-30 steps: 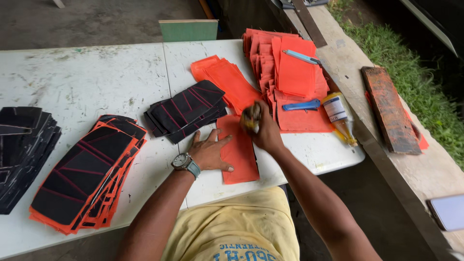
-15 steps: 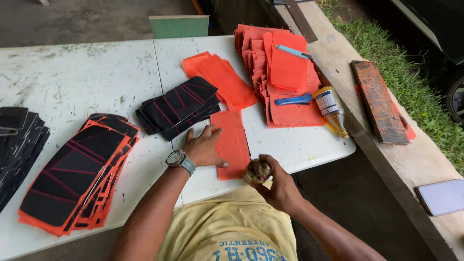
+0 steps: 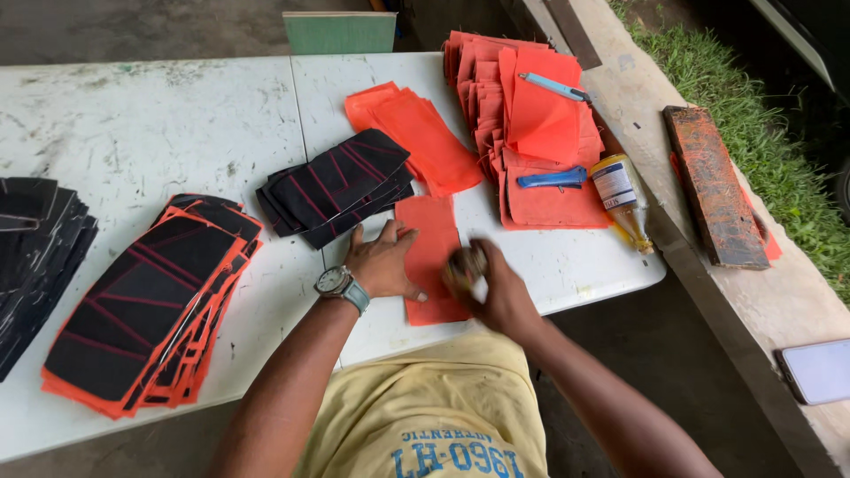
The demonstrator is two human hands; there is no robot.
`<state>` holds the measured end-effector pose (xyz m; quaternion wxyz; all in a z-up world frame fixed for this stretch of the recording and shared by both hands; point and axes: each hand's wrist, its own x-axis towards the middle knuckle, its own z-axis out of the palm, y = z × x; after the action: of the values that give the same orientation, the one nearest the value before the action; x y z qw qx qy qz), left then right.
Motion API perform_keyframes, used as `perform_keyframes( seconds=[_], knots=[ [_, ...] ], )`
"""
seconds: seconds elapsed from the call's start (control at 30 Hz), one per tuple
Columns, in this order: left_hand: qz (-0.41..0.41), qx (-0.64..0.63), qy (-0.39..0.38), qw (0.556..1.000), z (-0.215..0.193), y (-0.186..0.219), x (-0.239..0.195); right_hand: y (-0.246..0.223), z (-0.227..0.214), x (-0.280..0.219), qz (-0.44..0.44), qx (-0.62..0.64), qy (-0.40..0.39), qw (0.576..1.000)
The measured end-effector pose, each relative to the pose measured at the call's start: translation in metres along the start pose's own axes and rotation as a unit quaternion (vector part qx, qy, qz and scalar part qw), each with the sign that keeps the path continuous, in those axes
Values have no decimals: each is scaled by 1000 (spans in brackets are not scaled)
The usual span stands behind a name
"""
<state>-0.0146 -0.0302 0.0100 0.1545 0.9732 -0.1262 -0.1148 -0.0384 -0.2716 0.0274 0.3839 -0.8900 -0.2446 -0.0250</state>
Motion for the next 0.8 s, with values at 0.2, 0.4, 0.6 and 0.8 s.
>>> perform_keyframes(
  seconds=[0.2,0.4,0.6,0.8],
  knots=[
    [25,95,-190,977,-11,-4,-4,5,-48,-80,20,99,-53,994],
    [89,-194,126,969,38,4,-35,11,-32,-24,69,87,-9,994],
    [107,-165,141,970,54,6,-39,47,-1,69,-19,68,91,993],
    [118,-93,119,981,42,14,-43,64,-6,86,-72,20,52,996]
  ],
)
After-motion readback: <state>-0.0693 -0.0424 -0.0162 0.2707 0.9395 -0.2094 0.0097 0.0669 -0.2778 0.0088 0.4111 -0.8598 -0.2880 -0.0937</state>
